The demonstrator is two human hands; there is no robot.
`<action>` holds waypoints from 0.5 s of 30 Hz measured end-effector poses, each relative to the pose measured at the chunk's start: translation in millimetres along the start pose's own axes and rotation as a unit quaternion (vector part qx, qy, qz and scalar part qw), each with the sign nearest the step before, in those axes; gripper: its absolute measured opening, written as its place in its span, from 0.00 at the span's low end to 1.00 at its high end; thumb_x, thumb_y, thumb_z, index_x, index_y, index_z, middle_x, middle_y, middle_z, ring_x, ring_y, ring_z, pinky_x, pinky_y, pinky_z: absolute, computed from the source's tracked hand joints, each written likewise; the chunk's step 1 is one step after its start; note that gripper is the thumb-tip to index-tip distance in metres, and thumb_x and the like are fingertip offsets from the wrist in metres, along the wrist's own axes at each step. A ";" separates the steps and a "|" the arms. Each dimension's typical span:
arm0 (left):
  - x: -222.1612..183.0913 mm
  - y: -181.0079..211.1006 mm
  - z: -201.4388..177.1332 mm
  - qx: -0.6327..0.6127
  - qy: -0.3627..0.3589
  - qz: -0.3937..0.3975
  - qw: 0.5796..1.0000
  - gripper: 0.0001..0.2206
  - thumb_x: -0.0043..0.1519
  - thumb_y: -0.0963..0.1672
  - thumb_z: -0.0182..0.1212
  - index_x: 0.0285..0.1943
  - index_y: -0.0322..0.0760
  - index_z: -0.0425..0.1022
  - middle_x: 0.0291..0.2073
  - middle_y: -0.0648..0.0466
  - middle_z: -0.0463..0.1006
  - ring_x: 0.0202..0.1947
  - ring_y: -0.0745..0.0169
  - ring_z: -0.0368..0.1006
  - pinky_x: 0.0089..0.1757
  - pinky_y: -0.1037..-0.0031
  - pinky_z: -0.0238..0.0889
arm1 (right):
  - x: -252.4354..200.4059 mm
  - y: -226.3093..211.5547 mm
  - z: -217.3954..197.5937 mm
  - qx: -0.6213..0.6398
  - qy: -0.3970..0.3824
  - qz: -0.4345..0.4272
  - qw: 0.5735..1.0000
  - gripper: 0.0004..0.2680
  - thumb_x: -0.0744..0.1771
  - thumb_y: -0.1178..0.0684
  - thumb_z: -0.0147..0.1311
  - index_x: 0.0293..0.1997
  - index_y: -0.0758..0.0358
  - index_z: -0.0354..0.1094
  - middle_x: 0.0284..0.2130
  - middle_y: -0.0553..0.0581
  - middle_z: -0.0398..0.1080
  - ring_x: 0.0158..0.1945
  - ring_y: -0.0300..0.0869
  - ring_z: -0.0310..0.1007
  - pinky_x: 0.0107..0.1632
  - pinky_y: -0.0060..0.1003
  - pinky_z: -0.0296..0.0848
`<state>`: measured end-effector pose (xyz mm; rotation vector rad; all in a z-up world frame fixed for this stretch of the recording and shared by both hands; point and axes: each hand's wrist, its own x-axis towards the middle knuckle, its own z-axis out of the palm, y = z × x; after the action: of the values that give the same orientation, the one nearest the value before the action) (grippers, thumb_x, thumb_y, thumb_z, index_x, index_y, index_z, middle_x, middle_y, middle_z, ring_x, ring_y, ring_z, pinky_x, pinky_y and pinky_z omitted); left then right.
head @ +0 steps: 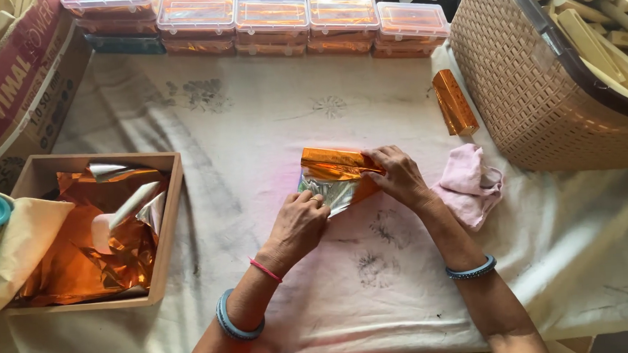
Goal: The person wraps rectangular blocks in gold foil by hand, uses a wooden tool to press the folds into place, and wipes the finished packages with a pink cloth.
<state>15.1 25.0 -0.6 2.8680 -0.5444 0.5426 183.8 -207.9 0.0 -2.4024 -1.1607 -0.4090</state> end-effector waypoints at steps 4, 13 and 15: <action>13.9 -2.0 -31.9 -0.072 -0.004 0.010 0.997 0.16 0.57 0.50 0.64 0.24 0.35 0.77 0.30 0.50 0.77 0.37 0.52 0.74 0.39 0.62 0.67 | -0.8 -3.2 -0.9 -0.034 -0.009 -0.015 0.999 0.18 0.63 0.48 0.66 0.57 0.62 0.70 0.46 0.60 0.75 0.51 0.50 0.74 0.54 0.45 0.75; 68.7 -49.6 -22.9 -0.168 0.134 -0.154 0.964 0.09 0.68 0.46 0.60 0.38 0.38 0.80 0.33 0.51 0.81 0.26 0.57 0.77 0.31 0.67 0.70 | -1.7 -0.6 1.2 -0.028 -0.003 -0.024 0.999 0.18 0.64 0.48 0.64 0.58 0.63 0.70 0.46 0.60 0.75 0.50 0.51 0.73 0.53 0.46 0.74; 79.2 -55.0 0.1 -0.131 0.112 -0.066 0.983 0.13 0.60 0.44 0.66 0.53 0.39 0.79 0.50 0.49 0.80 0.42 0.56 0.79 0.40 0.70 0.75 | -3.5 4.0 3.6 -0.037 -0.001 -0.027 0.999 0.18 0.63 0.52 0.63 0.59 0.62 0.70 0.47 0.60 0.75 0.51 0.51 0.73 0.54 0.45 0.75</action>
<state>104.8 50.2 24.0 2.5301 -0.3572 0.7014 185.1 -210.6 -5.7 -2.4397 -1.2334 -0.4734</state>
